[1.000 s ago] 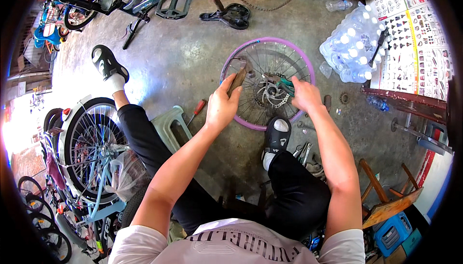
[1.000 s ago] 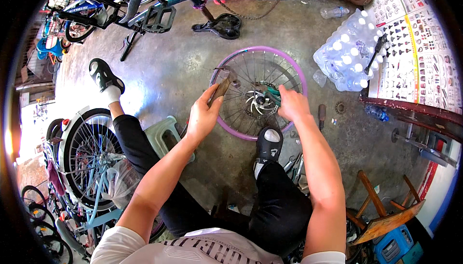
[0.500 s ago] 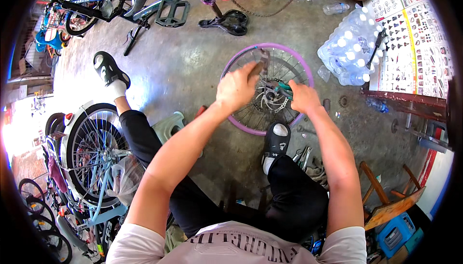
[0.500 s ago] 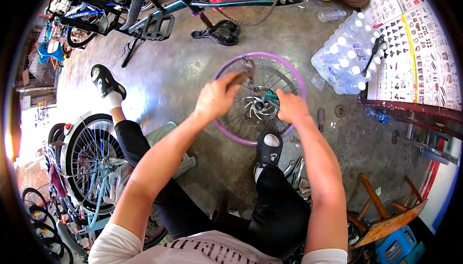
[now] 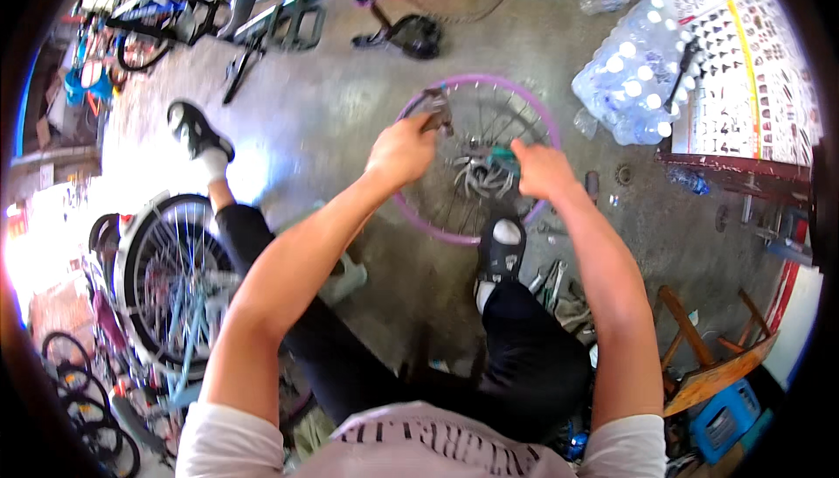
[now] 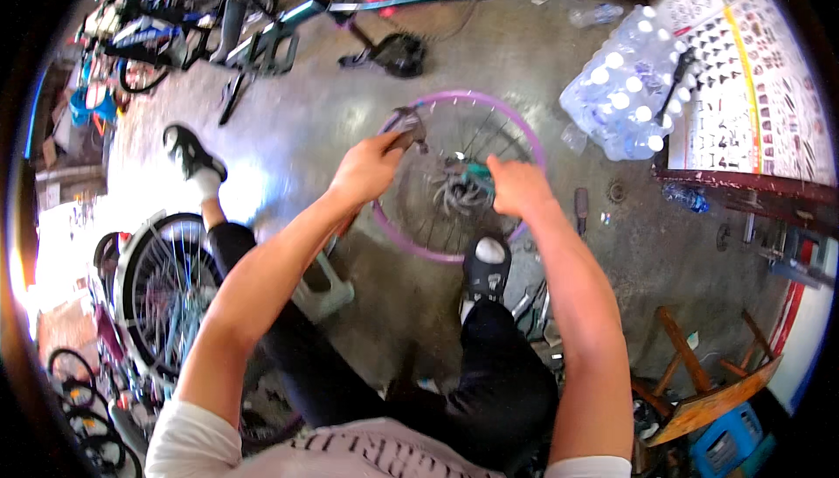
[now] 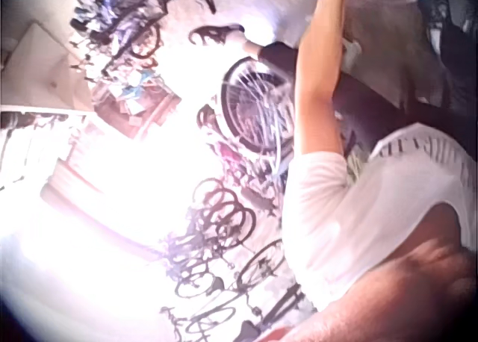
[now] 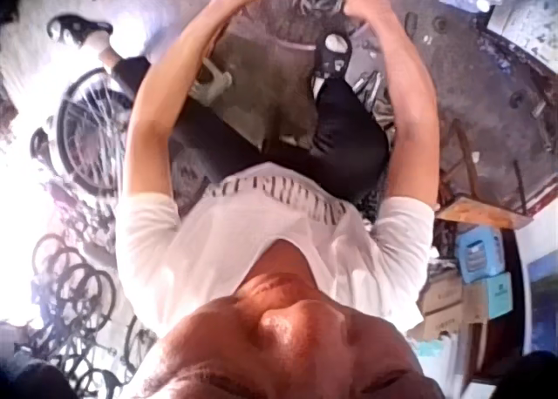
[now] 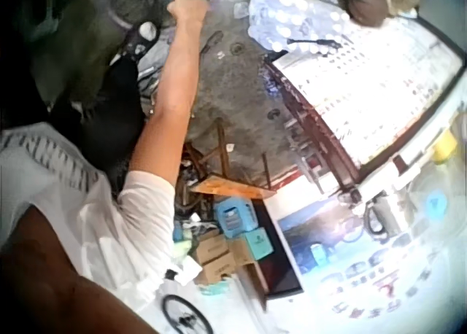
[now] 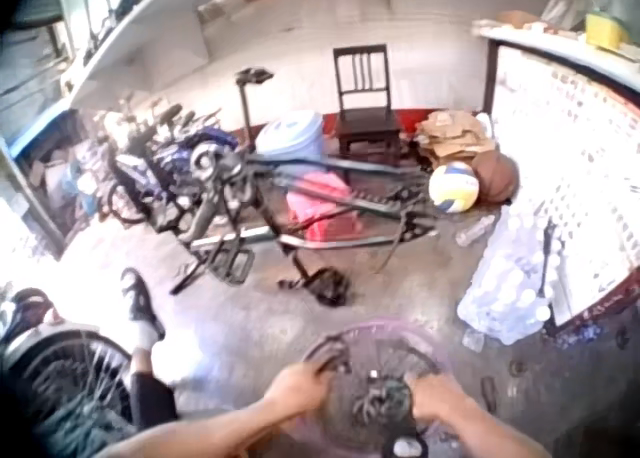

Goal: The person removes spokes from a bicycle wheel by tapping the hub with a hammer and using pliers to pull out the metal pieces. They then handle several individual spokes while working on the wheel rim.

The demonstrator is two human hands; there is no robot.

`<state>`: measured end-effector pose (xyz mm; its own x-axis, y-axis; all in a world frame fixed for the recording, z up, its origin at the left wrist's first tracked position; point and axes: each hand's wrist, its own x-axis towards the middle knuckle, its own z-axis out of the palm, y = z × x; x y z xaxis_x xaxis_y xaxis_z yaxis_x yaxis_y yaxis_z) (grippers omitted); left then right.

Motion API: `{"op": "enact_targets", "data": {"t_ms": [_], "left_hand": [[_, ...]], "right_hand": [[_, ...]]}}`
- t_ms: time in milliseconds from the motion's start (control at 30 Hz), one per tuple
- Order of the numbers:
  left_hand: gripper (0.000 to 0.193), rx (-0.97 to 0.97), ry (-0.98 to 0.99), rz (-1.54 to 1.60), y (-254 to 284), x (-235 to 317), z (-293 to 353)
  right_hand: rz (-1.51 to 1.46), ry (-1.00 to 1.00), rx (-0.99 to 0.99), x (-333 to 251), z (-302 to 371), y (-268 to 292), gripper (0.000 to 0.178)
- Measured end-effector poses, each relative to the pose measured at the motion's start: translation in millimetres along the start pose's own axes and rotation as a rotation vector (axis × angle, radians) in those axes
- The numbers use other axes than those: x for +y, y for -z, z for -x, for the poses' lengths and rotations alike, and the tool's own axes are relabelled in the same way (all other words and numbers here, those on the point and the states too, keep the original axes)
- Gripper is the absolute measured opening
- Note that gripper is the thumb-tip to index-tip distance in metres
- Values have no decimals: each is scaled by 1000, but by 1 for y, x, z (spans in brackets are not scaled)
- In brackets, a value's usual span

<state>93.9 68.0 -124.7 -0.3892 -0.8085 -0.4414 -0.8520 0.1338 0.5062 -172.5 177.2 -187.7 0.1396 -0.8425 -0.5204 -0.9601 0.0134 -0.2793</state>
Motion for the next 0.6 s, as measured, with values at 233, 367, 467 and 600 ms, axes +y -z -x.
{"op": "enact_targets", "data": {"t_ms": [233,367,467,600], "left_hand": [[49,387,-89,472,39,24,36],[50,289,103,642,10,14,58],[50,307,88,651,-20,-6,64],[50,275,99,625,-32,-10,67]], "right_hand": [[-66,-107,87,21,13,-14,44],[-126,-136,137,22,16,-19,43],[-127,-138,90,16,13,-14,44],[-99,-113,81,13,11,-21,44]]}}
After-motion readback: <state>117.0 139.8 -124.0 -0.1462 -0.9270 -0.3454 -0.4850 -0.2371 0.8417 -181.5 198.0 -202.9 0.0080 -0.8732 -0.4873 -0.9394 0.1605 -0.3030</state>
